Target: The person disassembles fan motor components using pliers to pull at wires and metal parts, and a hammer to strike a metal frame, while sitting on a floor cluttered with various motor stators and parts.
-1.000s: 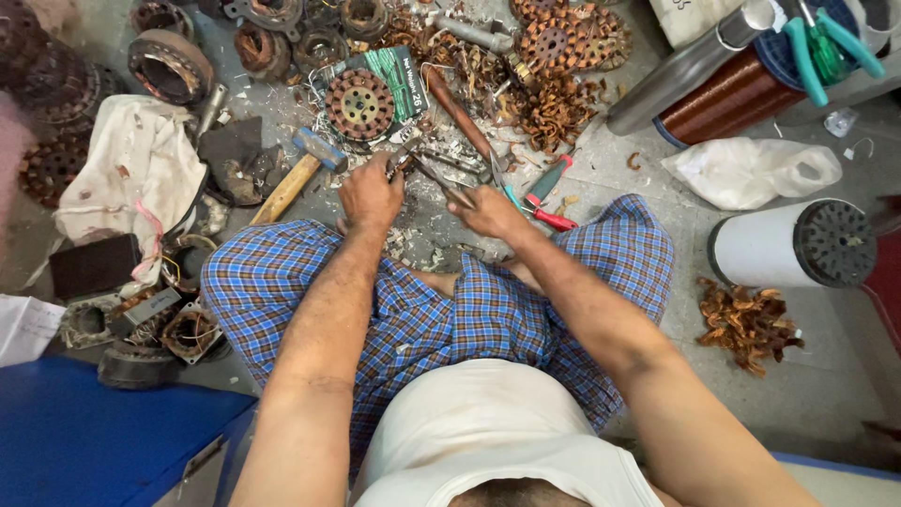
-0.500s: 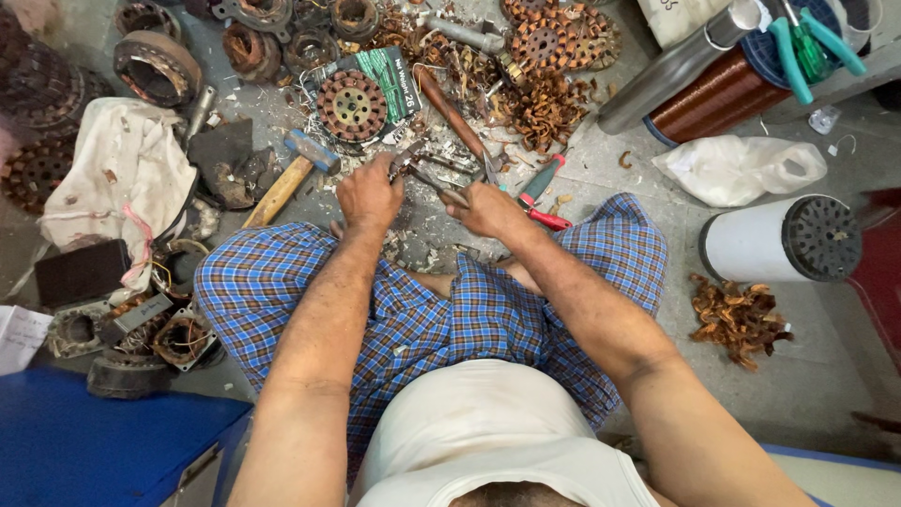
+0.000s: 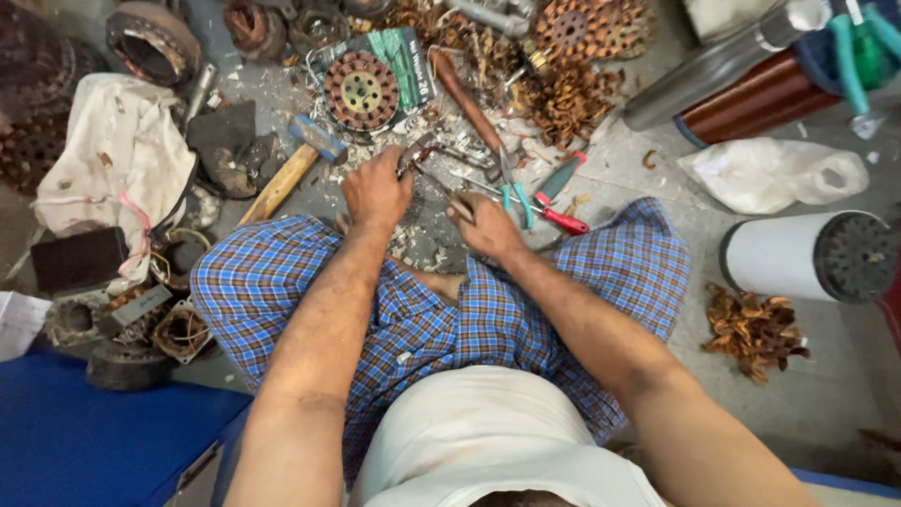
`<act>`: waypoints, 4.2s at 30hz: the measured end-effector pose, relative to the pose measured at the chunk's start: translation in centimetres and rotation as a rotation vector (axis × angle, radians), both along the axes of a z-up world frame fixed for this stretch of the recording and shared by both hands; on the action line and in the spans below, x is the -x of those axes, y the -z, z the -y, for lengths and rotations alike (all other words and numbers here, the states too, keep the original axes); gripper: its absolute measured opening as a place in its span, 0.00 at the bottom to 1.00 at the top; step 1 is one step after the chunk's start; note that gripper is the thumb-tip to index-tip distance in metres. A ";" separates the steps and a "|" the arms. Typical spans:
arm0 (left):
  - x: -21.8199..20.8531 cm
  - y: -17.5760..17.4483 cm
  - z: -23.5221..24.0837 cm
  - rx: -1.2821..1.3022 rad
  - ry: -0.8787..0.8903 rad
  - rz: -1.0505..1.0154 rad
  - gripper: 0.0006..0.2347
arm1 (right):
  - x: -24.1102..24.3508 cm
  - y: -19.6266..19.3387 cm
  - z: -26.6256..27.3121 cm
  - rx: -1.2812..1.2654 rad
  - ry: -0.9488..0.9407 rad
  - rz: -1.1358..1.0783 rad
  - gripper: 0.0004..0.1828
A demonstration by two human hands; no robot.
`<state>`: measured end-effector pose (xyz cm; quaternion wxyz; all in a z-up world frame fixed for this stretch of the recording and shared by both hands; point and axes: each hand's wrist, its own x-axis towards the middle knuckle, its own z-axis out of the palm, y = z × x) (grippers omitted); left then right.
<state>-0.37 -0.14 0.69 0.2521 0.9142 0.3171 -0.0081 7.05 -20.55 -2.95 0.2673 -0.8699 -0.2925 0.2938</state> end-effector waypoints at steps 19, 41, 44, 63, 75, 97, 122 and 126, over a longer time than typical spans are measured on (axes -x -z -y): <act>0.0 -0.4 -0.1 -0.010 -0.015 0.068 0.14 | -2.9 0.2 -0.4 0.130 -0.052 0.065 0.30; 0.2 -1.4 0.4 -0.030 0.067 -0.035 0.22 | -2.2 -6.5 -1.3 0.411 -0.124 0.026 0.28; 0.3 -1.6 0.2 -0.029 0.075 -0.084 0.21 | -1.1 -5.0 -1.1 0.395 -0.057 -0.050 0.26; 1.0 0.1 -0.6 0.061 -0.084 0.198 0.23 | 0.5 -0.5 -2.1 -0.033 0.138 0.219 0.31; 0.2 -0.6 -0.1 -0.001 -0.030 0.070 0.18 | -3.2 -3.7 -0.3 0.217 -0.058 -0.096 0.25; -0.3 -1.9 -0.1 -0.101 0.165 -0.091 0.20 | -1.7 -2.3 -0.4 0.051 -0.068 0.113 0.23; -0.1 -0.7 0.3 0.106 -0.016 0.018 0.20 | -3.1 -2.3 -0.3 0.138 -0.008 0.039 0.31; -0.3 -0.3 0.1 0.057 0.012 0.032 0.22 | -3.5 -3.8 -0.8 0.266 -0.078 -0.147 0.26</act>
